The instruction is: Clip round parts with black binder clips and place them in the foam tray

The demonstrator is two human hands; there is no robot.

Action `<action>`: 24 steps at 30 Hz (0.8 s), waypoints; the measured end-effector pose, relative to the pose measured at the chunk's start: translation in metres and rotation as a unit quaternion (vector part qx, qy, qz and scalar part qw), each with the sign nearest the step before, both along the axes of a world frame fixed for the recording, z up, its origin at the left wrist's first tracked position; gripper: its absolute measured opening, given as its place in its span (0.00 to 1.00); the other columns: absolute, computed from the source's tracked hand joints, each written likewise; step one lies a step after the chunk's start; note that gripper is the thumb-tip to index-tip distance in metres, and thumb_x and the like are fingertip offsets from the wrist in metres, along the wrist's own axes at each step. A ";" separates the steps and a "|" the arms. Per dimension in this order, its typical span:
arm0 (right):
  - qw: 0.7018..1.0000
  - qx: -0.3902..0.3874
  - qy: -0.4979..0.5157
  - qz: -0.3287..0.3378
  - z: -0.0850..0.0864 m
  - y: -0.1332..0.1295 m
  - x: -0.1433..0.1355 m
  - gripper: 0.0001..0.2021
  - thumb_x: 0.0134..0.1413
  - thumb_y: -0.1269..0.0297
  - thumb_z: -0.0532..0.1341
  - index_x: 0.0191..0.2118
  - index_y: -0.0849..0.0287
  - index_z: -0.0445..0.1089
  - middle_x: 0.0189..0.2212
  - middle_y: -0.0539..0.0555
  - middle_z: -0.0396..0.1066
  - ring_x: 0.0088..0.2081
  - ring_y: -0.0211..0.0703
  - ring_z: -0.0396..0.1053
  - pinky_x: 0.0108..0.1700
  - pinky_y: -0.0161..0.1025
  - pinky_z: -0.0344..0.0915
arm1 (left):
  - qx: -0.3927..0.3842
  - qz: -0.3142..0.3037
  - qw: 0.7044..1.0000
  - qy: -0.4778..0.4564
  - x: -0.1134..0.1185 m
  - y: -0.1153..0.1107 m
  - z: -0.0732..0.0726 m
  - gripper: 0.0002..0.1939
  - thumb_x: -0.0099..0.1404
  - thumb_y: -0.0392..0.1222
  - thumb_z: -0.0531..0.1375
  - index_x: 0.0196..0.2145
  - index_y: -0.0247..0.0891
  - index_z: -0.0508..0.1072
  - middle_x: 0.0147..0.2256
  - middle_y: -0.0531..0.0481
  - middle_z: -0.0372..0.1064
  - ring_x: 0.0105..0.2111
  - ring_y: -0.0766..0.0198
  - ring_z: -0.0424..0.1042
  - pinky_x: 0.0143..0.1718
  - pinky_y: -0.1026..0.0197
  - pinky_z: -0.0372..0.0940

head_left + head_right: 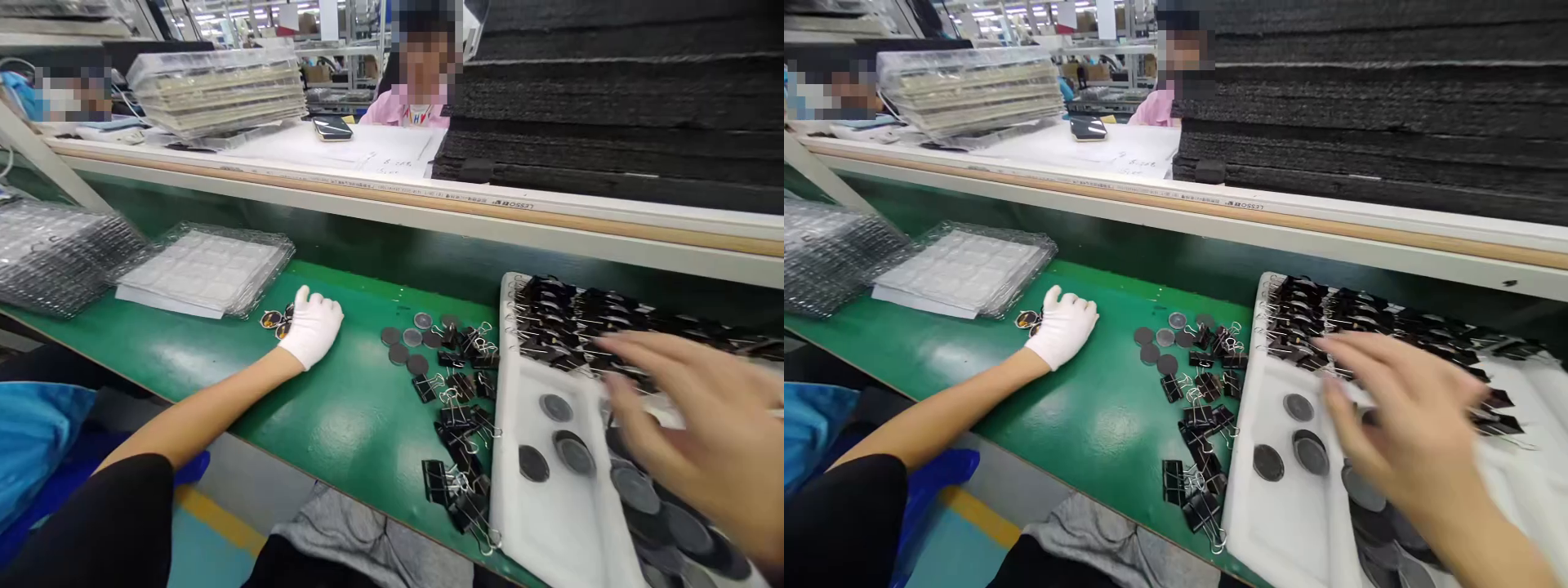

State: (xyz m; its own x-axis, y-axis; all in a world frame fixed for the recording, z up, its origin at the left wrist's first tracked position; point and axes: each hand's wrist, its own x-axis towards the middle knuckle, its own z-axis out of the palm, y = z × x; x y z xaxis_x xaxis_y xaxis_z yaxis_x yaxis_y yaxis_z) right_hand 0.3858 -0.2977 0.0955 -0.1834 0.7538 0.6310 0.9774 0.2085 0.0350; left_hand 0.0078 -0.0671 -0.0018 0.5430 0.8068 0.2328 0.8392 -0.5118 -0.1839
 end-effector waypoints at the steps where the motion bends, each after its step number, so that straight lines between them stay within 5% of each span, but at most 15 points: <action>1: 0.999 -0.017 -0.004 0.043 -0.004 0.016 -0.017 0.19 0.69 0.66 0.58 0.62 0.47 0.66 0.50 0.62 0.75 0.51 0.61 0.74 0.52 0.60 0.64 | -0.016 -0.001 1.000 -0.005 0.012 -0.003 -0.003 0.17 0.75 0.40 0.50 0.44 0.33 0.78 0.40 0.33 0.77 0.47 0.42 0.73 0.60 0.32 0.54; 5: 0.971 -0.208 -0.021 0.113 -0.019 0.089 -0.100 0.14 0.73 0.63 0.54 0.57 0.55 0.71 0.52 0.61 0.76 0.52 0.55 0.73 0.52 0.51 0.63 | -0.076 -0.080 0.990 -0.086 0.039 -0.017 -0.013 0.19 0.76 0.42 0.51 0.60 0.39 0.71 0.57 0.38 0.72 0.54 0.48 0.71 0.53 0.47 0.64; 8: 0.931 -0.356 -0.065 0.044 -0.031 0.135 -0.148 0.16 0.72 0.60 0.54 0.54 0.62 0.73 0.49 0.64 0.76 0.52 0.59 0.72 0.50 0.50 0.64 | -0.061 -0.128 0.981 -0.134 0.030 -0.024 -0.011 0.29 0.73 0.50 0.58 0.67 0.39 0.63 0.64 0.39 0.66 0.62 0.49 0.65 0.60 0.49 0.61; 11: 0.899 -0.431 -0.081 -0.011 -0.042 0.163 -0.170 0.18 0.68 0.56 0.60 0.53 0.65 0.74 0.49 0.67 0.75 0.53 0.64 0.72 0.51 0.51 0.64 | -0.064 -0.081 0.988 -0.112 0.008 -0.021 -0.002 0.47 0.62 0.63 0.67 0.70 0.35 0.59 0.64 0.34 0.64 0.60 0.39 0.66 0.57 0.43 0.63; 15: 0.894 -0.444 -0.056 -0.001 -0.052 0.179 -0.168 0.12 0.62 0.63 0.62 0.48 0.62 0.75 0.45 0.64 0.76 0.49 0.61 0.75 0.49 0.50 0.65 | -0.149 -0.068 0.984 -0.068 -0.009 -0.006 0.003 0.41 0.66 0.61 0.64 0.67 0.32 0.63 0.52 0.34 0.73 0.50 0.41 0.72 0.49 0.46 0.68; 19: 0.909 -0.387 0.144 0.053 -0.063 0.185 -0.158 0.14 0.56 0.66 0.65 0.48 0.60 0.71 0.42 0.58 0.77 0.43 0.50 0.76 0.44 0.43 0.68 | -0.175 -0.096 0.972 -0.124 -0.001 0.004 -0.005 0.36 0.68 0.56 0.64 0.66 0.35 0.65 0.48 0.39 0.75 0.49 0.46 0.73 0.50 0.49 0.68; 22: 0.878 -0.339 0.310 0.136 -0.074 0.188 -0.158 0.19 0.53 0.67 0.67 0.51 0.57 0.69 0.43 0.54 0.78 0.42 0.44 0.78 0.45 0.40 0.72 | -0.178 -0.119 0.965 -0.148 0.006 0.005 -0.011 0.35 0.67 0.54 0.65 0.65 0.36 0.66 0.48 0.40 0.76 0.49 0.45 0.73 0.50 0.48 0.69; 24: 0.865 -0.322 0.335 0.190 -0.082 0.190 -0.160 0.19 0.55 0.66 0.67 0.53 0.56 0.70 0.47 0.53 0.79 0.47 0.45 0.78 0.51 0.42 0.72 | -0.185 -0.137 0.961 -0.155 0.008 0.006 -0.012 0.32 0.67 0.53 0.65 0.64 0.38 0.66 0.48 0.41 0.76 0.49 0.46 0.74 0.49 0.48 0.69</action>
